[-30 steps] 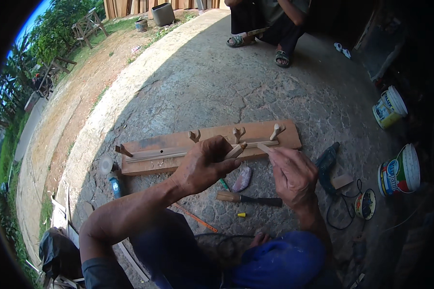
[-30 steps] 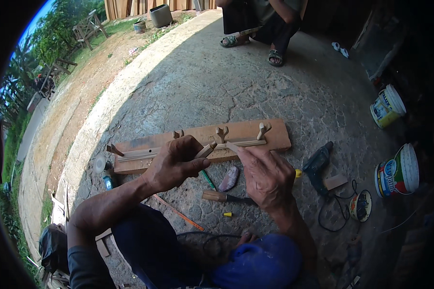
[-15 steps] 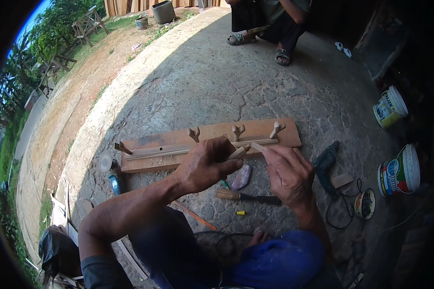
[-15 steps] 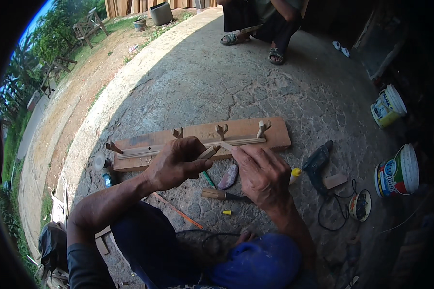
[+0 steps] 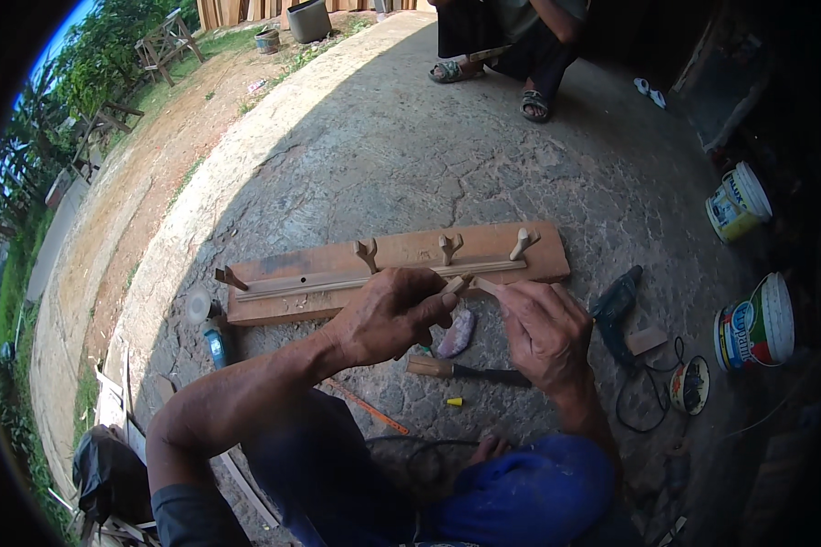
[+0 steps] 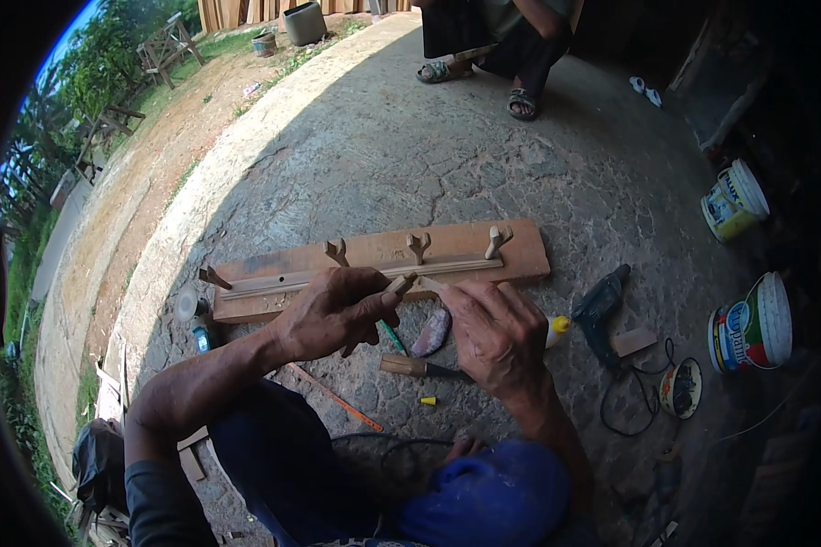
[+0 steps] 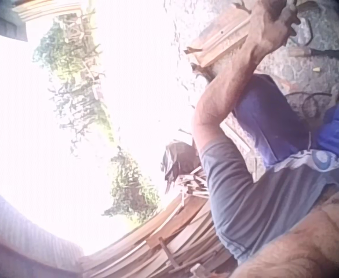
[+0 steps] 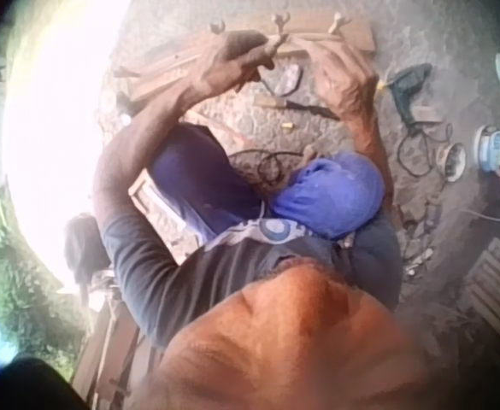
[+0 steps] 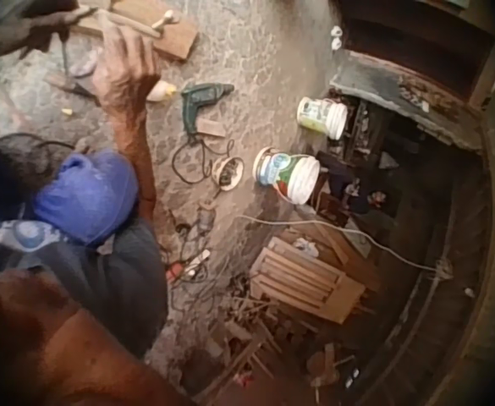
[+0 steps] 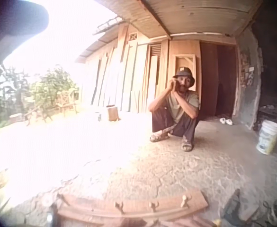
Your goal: The person applies glue to small wooden pegs and inserts them into pre-drilled holes on a wooden board. They press each peg firmly into place and inspect the alignment of the assembled piece.
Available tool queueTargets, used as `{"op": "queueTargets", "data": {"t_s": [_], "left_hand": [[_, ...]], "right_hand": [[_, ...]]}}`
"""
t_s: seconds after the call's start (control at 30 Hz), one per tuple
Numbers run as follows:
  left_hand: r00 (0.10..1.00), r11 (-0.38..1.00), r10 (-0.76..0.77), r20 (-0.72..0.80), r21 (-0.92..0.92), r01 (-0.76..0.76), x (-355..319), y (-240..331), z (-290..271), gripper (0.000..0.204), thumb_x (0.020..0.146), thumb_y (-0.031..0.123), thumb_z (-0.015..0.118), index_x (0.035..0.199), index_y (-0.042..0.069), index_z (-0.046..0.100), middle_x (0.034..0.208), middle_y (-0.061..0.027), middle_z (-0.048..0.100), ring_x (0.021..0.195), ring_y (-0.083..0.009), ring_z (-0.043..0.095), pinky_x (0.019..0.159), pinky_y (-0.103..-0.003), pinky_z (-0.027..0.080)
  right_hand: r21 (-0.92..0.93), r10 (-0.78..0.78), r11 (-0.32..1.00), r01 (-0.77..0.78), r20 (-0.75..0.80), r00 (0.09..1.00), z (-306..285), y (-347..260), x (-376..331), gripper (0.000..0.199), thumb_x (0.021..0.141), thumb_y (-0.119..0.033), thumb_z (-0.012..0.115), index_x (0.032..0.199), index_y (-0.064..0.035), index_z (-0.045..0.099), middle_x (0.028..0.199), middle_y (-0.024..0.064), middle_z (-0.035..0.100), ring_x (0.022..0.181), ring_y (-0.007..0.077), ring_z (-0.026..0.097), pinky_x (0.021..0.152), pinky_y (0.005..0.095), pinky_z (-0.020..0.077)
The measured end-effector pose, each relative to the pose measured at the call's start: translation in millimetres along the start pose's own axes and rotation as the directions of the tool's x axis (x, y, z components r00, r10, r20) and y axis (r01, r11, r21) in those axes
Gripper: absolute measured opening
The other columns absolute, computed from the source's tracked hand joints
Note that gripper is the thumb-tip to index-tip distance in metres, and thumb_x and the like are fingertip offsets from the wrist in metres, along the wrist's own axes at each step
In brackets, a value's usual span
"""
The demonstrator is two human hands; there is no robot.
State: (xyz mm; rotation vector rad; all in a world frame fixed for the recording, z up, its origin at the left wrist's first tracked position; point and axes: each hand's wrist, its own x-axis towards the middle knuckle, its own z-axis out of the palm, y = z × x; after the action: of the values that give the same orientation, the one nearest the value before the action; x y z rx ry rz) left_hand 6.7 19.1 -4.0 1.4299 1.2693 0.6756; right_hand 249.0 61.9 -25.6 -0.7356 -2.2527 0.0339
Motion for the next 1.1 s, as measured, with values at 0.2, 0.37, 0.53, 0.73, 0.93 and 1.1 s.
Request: {"op": "queueTargets", "data": {"t_s": [0.2,0.37,0.53,0.73,0.93,1.1], "left_hand": [[0.999,1.0,0.007,0.041,-0.025,-0.006,0.7,-1.5,0.7,0.054,0.106,0.046,0.049,0.12,-0.004,0.063,0.091,-0.0098,0.072,0.067,-0.0106,0.064,0.052,-0.025,0.052],[0.999,0.999,-0.02,0.036,-0.044,0.022,2.3,-1.3,1.1,0.047,0.104,0.041,0.056,0.117,-0.003,0.061,0.089,-0.0096,0.071,0.063,-0.0094,0.06,0.05,-0.025,0.05],[1.0,0.994,-0.017,-0.004,-0.112,0.016,0.6,-5.1,3.4,0.035,0.099,0.03,0.068,0.108,0.0,0.053,0.086,-0.0107,0.07,0.057,-0.0092,0.059,0.043,-0.024,0.045],[0.999,0.985,0.036,-0.014,-0.166,-0.038,2.0,-8.4,4.9,0.035,0.099,0.031,0.067,0.108,0.001,0.052,0.084,-0.011,0.07,0.056,-0.0096,0.059,0.041,-0.024,0.044],[1.0,0.981,0.008,0.025,-0.193,-0.003,1.5,-6.5,4.4,0.034,0.102,0.034,0.063,0.108,0.002,0.055,0.089,-0.0108,0.071,0.06,-0.0101,0.061,0.045,-0.024,0.047],[0.999,0.987,0.032,0.041,-0.16,-0.025,1.8,-4.7,2.8,0.039,0.103,0.04,0.058,0.111,0.002,0.055,0.093,-0.0094,0.072,0.067,-0.01,0.063,0.049,-0.024,0.049]], "right_hand": [[0.073,-0.002,0.997,0.007,-0.059,0.998,5.2,-0.1,0.3,0.032,0.079,0.006,0.072,0.109,-0.0062,0.07,0.097,0.0097,0.069,0.084,0.0303,0.069,0.069,0.0403,0.0551],[0.052,0.021,0.998,-0.019,-0.035,0.999,2.6,5.0,-5.3,0.032,0.08,0.007,0.072,0.109,-0.006,0.069,0.097,0.0103,0.069,0.084,0.0307,0.069,0.069,0.0405,0.055],[0.09,0.021,0.996,-0.017,-0.048,0.999,4.3,-0.1,-1.4,0.033,0.08,0.007,0.072,0.11,-0.0061,0.069,0.097,0.0109,0.068,0.085,0.031,0.069,0.07,0.0403,0.055],[0.142,0.042,0.989,-0.035,-0.049,0.998,6.1,3.5,-9.0,0.035,0.079,0.007,0.072,0.111,-0.0068,0.069,0.097,0.0104,0.068,0.085,0.0303,0.069,0.071,0.0398,0.0553],[0.175,0.03,0.984,-0.018,-0.063,0.998,14.8,3.9,-10.4,0.037,0.078,0.006,0.072,0.113,-0.0077,0.069,0.097,0.0088,0.067,0.083,0.0292,0.068,0.069,0.0403,0.0557],[0.212,0.082,0.975,-0.061,-0.088,0.993,15.1,7.7,-14.6,0.037,0.078,0.007,0.071,0.113,-0.0071,0.069,0.097,0.0093,0.067,0.082,0.0298,0.069,0.068,0.0405,0.0558]]}}
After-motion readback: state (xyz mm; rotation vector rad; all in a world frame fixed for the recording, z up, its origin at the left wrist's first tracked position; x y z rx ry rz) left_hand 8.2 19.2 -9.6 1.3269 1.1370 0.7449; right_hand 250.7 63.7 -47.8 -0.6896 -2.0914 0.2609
